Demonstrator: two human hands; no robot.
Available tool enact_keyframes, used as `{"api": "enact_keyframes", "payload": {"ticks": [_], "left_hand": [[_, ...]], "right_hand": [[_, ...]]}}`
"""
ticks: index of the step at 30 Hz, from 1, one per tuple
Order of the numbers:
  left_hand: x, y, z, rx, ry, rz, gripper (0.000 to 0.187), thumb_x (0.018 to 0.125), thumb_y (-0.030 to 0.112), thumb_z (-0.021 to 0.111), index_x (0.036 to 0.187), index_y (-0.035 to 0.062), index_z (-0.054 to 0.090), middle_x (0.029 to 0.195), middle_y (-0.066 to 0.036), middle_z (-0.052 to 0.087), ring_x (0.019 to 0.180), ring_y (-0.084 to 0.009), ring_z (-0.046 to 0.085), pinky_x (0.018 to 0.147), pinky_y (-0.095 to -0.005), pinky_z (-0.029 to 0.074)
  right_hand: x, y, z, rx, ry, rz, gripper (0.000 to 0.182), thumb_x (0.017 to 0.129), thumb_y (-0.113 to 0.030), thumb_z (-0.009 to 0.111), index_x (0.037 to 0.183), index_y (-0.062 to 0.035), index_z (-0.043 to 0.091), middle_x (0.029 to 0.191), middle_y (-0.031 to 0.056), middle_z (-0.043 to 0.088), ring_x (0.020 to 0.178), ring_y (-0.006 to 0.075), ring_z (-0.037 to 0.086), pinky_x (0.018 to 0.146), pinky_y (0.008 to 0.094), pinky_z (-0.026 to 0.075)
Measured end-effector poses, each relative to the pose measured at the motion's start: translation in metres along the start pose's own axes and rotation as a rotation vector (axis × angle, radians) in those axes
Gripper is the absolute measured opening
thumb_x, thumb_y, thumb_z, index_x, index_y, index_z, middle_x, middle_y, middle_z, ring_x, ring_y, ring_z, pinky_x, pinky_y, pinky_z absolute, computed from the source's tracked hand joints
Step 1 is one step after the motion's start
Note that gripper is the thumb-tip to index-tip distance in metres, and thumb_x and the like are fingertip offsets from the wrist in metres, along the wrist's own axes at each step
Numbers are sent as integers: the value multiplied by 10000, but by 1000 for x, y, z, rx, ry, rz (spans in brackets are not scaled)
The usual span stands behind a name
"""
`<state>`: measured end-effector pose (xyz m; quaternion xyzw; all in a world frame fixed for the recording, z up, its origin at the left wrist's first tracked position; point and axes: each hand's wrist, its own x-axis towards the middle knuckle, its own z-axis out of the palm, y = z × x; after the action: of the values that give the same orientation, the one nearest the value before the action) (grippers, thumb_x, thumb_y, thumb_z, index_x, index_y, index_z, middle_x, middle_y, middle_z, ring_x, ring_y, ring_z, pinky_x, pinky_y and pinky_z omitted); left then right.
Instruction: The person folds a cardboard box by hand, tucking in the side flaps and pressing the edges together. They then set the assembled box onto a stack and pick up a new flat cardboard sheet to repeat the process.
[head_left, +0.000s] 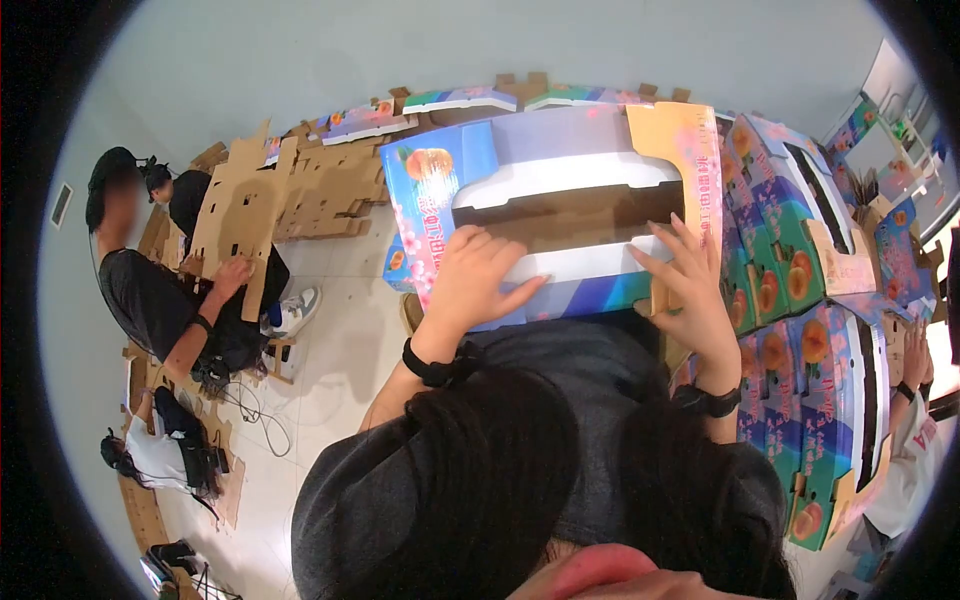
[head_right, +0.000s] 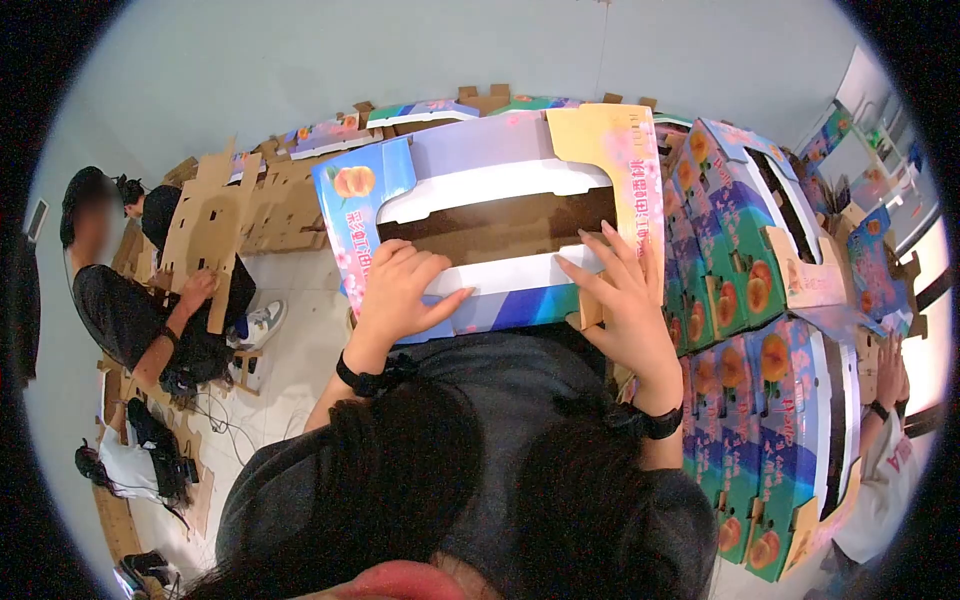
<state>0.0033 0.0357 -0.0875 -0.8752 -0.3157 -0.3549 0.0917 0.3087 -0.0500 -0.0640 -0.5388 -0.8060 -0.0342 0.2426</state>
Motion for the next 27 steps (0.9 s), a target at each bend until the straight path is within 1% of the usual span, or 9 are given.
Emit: {"api": "enact_keyframes", "payload": {"ticks": [4,5,8,15,19,22,23,26,27], "left_hand": [[2,-2,0,-12,-7,-2,298,795,365,783,864,95,676,784,-60,666,760,-264,623,910,-411,437],[2,-3,0,-13,-6,-8,300,795,367,784,863,95,679,781,-62,666,760,-267,624,907,-410,437],[5,-8,2,-21,-2,-24,306,793,376,783,862,93,688,774,-70,669,764,-272,628,901,-407,438],[15,-8,-2,-55,-58,-83,318,801,392,775,875,89,711,786,-82,688,782,-280,643,904,-407,431],[11,-15,4,-97,-73,-74,311,804,391,773,867,92,713,794,-75,702,785,-282,646,902,-409,429],[11,-15,2,-92,-98,-84,311,805,393,772,860,93,712,793,-69,709,783,-278,646,897,-407,429],[11,-14,1,-86,-95,-81,313,806,393,771,858,91,711,793,-71,709,781,-279,646,895,-407,429],[7,-11,1,-66,-81,-71,315,807,392,769,854,87,707,793,-77,711,779,-280,646,890,-406,430],[5,-9,1,-56,-72,-63,315,807,392,769,853,86,706,793,-78,711,779,-280,646,889,-406,431]], "right_hand": [[4,-11,-1,69,29,5,864,652,-252,877,1446,-216,539,1533,131,440,1508,350,271,1226,603,88],[6,-12,8,17,71,-15,831,747,-386,821,1479,-169,493,1536,165,425,1502,366,269,1221,610,79],[11,-1,39,-94,204,-20,780,811,-440,759,1480,-146,487,1529,164,433,1488,365,290,1216,613,88],[21,5,27,-56,168,-71,600,856,-274,703,1409,-111,539,1501,182,454,1437,373,360,1203,606,140],[21,6,30,-67,167,-90,565,850,-203,693,1393,-128,554,1501,207,445,1406,380,399,1196,606,171],[21,4,36,-123,184,-70,558,860,-215,686,1396,-133,557,1499,207,447,1407,382,400,1196,609,175],[20,4,40,-154,176,-56,594,874,-289,684,1428,-136,538,1525,223,418,1421,394,385,1196,621,167],[15,0,49,-186,206,-61,648,883,-377,675,1465,-144,510,1564,244,365,1443,410,357,1195,634,151],[13,1,54,-261,193,-72,711,889,-486,649,1491,-145,485,1593,259,314,1468,421,316,1194,645,127]]}}
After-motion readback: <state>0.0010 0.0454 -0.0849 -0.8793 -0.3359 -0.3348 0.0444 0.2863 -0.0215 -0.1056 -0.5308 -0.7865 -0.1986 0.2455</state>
